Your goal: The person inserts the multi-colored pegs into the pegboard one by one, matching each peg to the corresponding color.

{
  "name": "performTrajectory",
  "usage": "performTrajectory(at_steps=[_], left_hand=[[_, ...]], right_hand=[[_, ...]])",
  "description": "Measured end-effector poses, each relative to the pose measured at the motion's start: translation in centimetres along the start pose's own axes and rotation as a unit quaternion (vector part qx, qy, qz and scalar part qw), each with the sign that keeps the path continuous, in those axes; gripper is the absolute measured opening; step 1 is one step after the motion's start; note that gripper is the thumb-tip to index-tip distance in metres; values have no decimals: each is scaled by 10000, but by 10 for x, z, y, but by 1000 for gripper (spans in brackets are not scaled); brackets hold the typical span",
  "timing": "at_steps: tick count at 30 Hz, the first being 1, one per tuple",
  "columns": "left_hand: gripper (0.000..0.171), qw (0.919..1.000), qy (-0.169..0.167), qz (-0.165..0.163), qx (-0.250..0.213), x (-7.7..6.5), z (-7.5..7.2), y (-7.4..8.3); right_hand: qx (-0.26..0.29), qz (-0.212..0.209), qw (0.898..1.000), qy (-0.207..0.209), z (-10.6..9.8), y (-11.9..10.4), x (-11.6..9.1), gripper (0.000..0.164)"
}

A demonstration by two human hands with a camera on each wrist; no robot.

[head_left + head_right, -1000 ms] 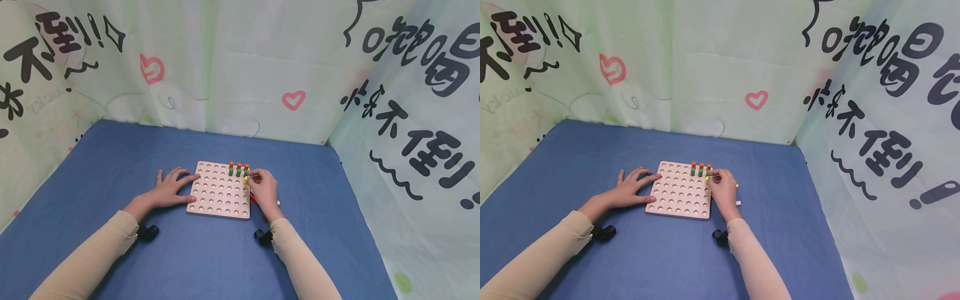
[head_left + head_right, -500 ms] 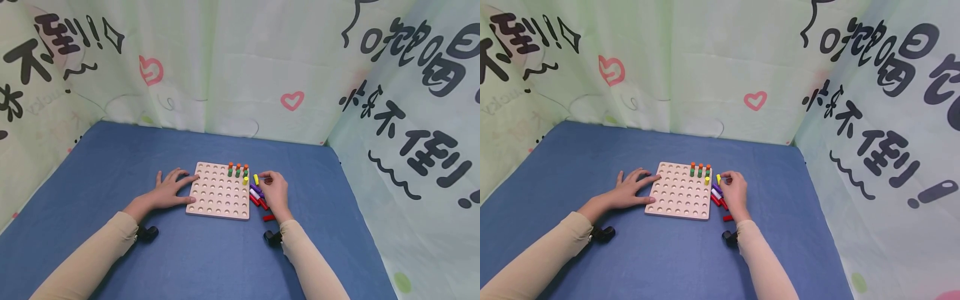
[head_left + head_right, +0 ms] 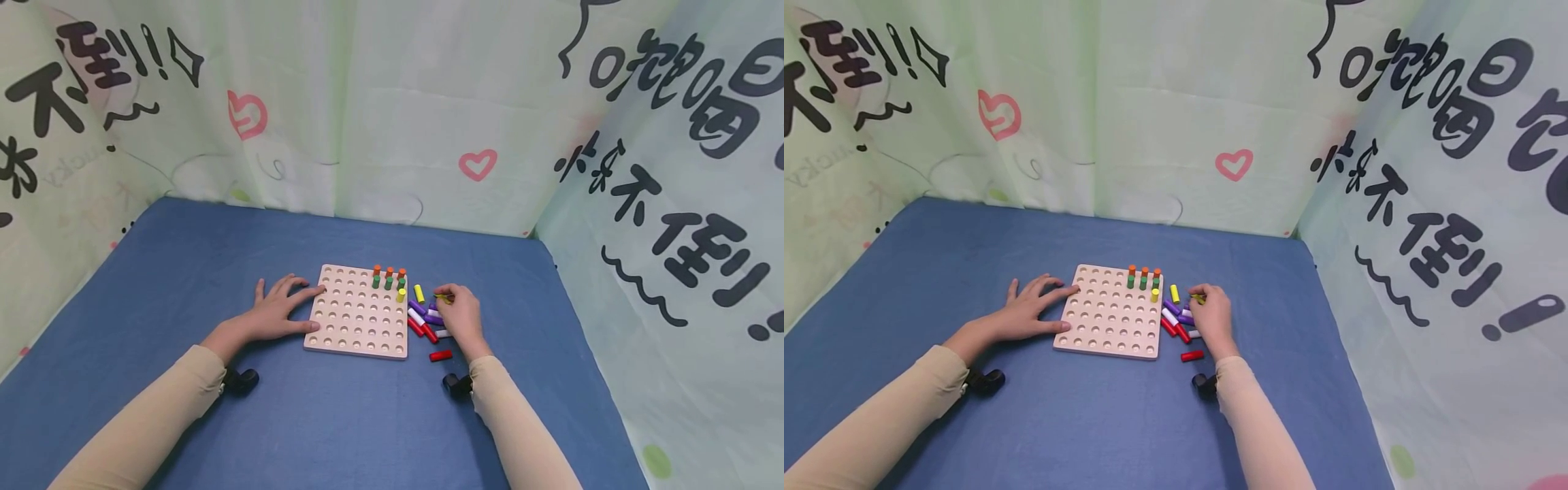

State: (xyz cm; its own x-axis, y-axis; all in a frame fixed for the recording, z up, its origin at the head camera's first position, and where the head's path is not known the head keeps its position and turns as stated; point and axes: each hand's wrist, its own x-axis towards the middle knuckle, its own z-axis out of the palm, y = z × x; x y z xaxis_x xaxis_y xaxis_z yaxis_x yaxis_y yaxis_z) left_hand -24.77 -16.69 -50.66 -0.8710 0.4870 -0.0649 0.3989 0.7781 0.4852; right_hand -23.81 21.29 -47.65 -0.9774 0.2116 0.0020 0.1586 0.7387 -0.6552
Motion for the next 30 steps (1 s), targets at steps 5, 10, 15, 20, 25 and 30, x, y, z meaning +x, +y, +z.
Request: performTrajectory(at_steps=[5,10,15,20,25,30], left_hand=[[87,9999,-82,-63,75,2,-2,1],[86,9999,-76,-44,78,3,-3,1],[86,9999,-80,-63,87,3,-1,0],[86,9998,-93,-103,133,3,-1,1],[86,9998,-73,-116,106,2,-1,1],[86,9998,-71,-132,148,1,0,-1]], right_hand=[[-260,57,9994,-212,-9,6,6,25],[-487,162,9977,-448,-17,14,13,20],[-384,316,9982,-339,-19,17,19,13],[-312,318,9985,-303,-16,18,23,26],[-507,26,9973,-528,-16,18,23,42],[-527,-109,9966,-619,-16,17,22,39]])
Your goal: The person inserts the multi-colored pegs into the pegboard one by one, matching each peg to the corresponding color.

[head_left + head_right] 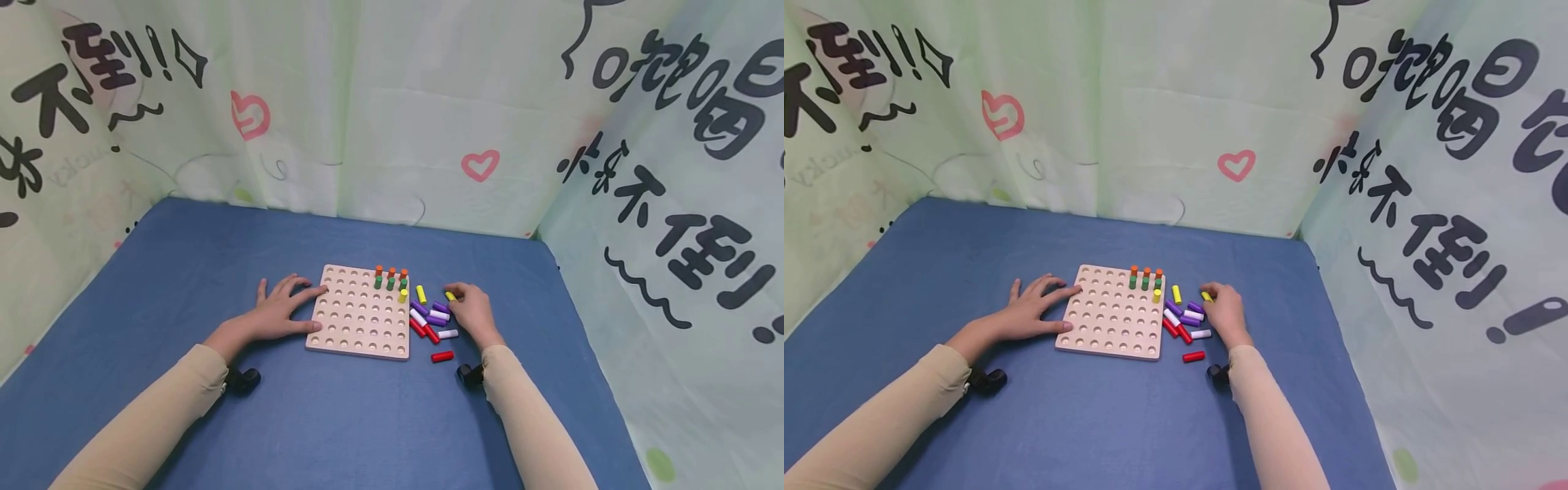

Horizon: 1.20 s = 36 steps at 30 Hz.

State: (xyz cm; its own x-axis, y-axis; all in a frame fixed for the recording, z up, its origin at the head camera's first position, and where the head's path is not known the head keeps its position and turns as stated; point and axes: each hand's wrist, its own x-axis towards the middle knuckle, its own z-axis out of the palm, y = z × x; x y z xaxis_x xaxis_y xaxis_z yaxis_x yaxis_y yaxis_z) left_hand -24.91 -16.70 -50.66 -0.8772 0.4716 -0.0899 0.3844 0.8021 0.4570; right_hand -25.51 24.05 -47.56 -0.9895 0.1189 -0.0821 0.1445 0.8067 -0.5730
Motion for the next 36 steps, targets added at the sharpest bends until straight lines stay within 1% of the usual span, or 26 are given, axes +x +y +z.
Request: performTrajectory(at_steps=[3,9,15,26,31,36], left_hand=[[86,10000,14,7,-26,0,0,1],[86,10000,33,10,-70,0,-1,0],[86,9999,41,20,-100,-2,-1,1],[86,9999,64,57,-108,-1,1,0],[85,9999,79,66,-77,-1,1,0],[85,9999,77,72,-48,0,1,0]], right_hand=[[173,119,9998,59,-1,0,0,37],[502,330,9977,303,0,-1,-1,32],[695,264,9963,435,0,-8,-4,29],[1054,42,9932,485,1,-22,-12,26],[1241,-26,9914,413,1,-31,-14,26],[1464,84,9887,325,2,-42,-17,25]])
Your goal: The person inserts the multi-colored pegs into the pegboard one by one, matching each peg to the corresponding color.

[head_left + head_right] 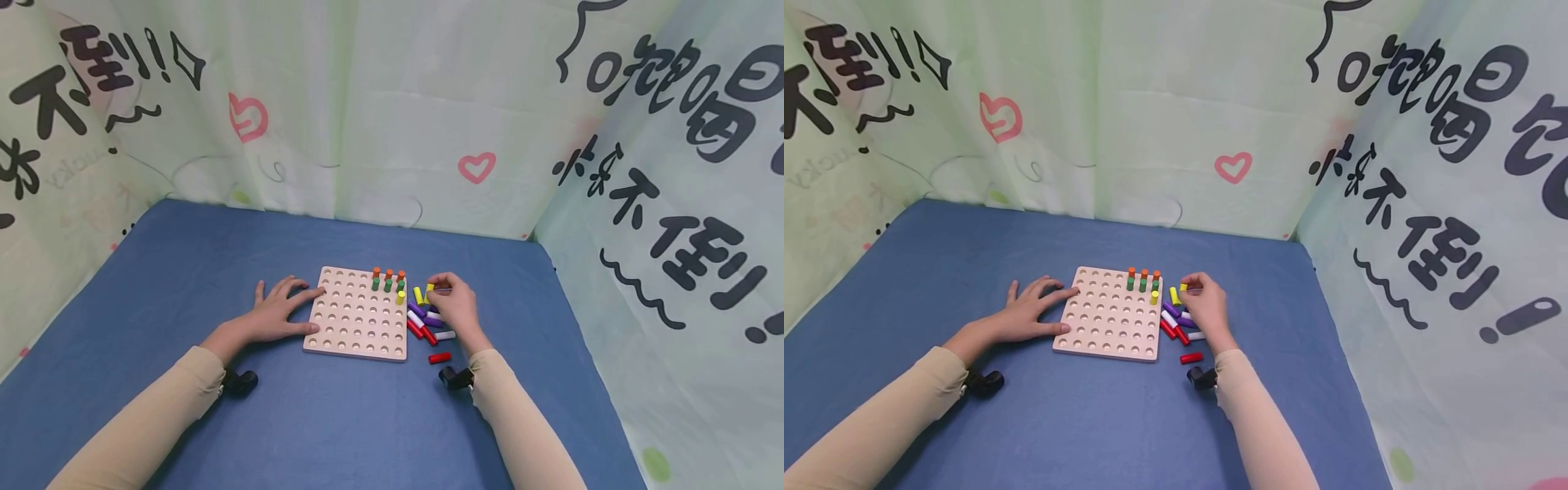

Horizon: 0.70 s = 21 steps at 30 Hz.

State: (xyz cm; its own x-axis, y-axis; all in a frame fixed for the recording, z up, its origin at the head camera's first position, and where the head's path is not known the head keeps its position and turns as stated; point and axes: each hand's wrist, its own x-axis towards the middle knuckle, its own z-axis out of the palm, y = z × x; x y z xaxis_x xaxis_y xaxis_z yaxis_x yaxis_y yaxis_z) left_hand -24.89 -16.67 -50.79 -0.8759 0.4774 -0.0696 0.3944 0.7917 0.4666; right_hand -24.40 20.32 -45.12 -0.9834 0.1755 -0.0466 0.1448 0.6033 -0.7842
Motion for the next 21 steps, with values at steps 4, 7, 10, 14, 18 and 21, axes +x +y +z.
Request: performTrajectory(at_steps=[4,7,10,14,18,21], left_hand=[[85,10000,10,10,8,0,0,1],[85,10000,45,27,-19,-1,0,1],[85,9999,86,72,-51,-2,0,2],[84,9999,111,98,-78,-2,0,2],[84,10000,38,29,-53,-2,0,1],[84,10000,4,-12,-39,-2,-1,0]], right_hand=[[50,-9,10000,37,4,-6,-2,25],[52,-141,9999,72,7,-10,-3,24],[107,-325,9993,136,10,-13,-5,24],[180,-479,9985,174,16,-20,-9,21],[294,-501,9980,228,22,-25,-11,18],[410,-527,9974,270,26,-26,-10,17]])
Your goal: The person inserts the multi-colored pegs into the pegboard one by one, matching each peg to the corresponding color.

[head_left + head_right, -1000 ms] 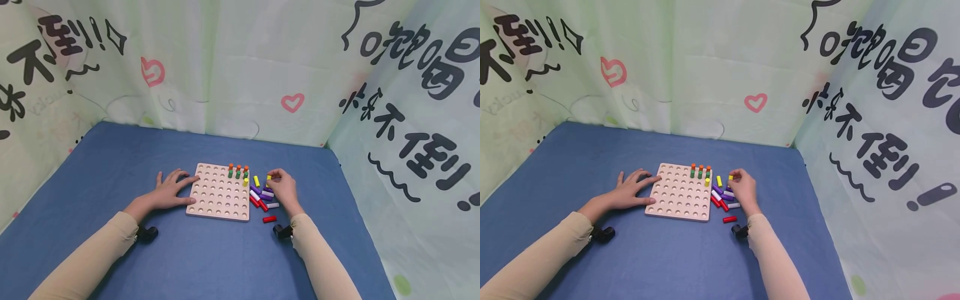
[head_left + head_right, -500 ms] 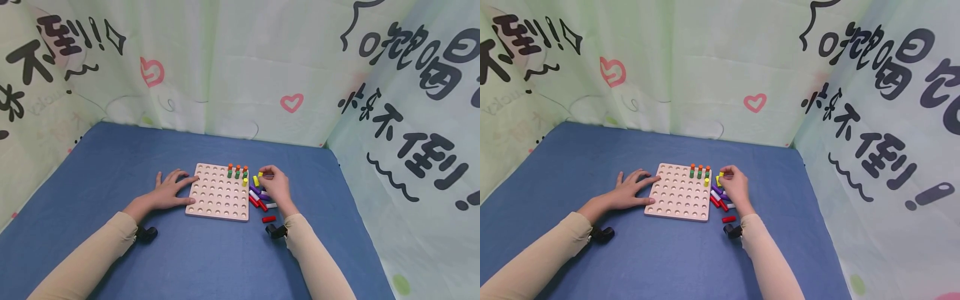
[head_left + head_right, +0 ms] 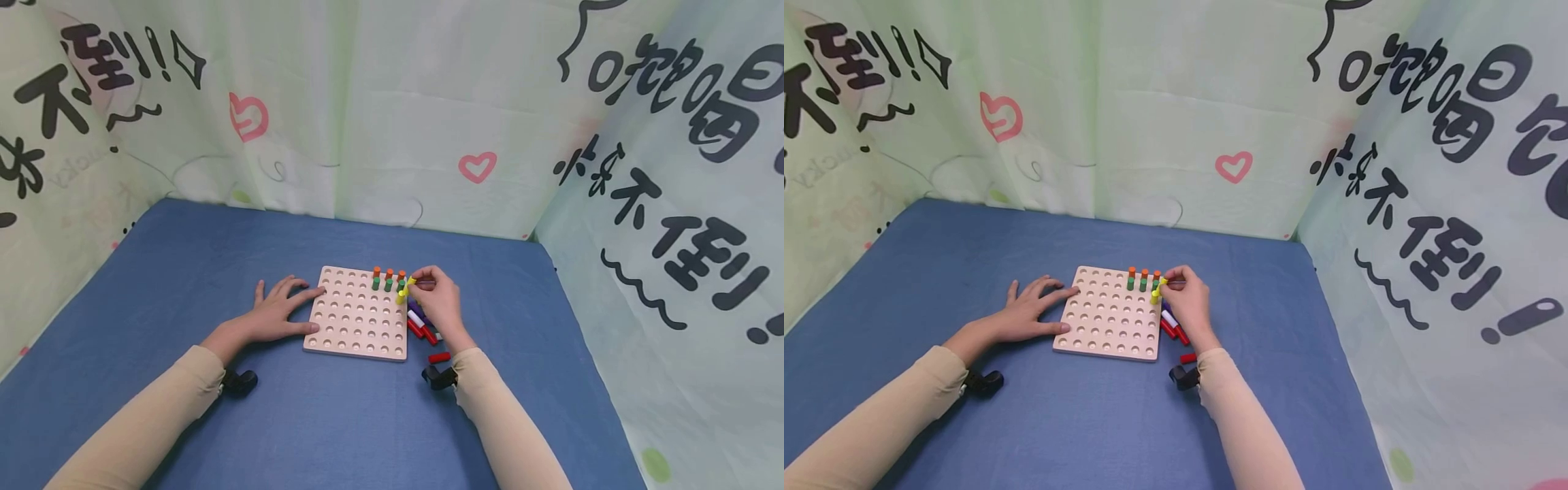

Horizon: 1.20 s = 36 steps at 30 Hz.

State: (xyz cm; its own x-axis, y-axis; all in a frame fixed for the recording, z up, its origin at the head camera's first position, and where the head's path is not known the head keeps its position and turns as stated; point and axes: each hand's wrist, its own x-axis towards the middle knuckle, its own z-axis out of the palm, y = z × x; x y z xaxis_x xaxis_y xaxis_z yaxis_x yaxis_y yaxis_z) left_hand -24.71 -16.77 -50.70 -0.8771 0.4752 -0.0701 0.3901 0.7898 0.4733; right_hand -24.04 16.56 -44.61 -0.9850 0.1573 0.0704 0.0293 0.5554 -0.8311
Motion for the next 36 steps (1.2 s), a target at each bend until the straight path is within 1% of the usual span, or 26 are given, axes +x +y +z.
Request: performTrajectory(at_steps=[7,11,17,24,32,36], left_hand=[[85,10000,0,-5,60,1,0,1],[85,10000,2,15,35,1,0,1],[84,10000,12,8,47,0,0,0],[84,10000,24,38,30,-1,1,0],[84,10000,52,40,54,-1,1,0],[84,10000,51,22,58,-1,1,0]], right_hand=[[155,72,9998,-51,8,2,2,15],[246,33,9997,-29,12,1,1,13],[135,-20,9999,-71,17,0,1,11],[-36,-85,9999,-132,25,4,2,11],[9,111,9996,-266,30,7,2,11],[-16,109,9995,-302,32,7,2,12]])
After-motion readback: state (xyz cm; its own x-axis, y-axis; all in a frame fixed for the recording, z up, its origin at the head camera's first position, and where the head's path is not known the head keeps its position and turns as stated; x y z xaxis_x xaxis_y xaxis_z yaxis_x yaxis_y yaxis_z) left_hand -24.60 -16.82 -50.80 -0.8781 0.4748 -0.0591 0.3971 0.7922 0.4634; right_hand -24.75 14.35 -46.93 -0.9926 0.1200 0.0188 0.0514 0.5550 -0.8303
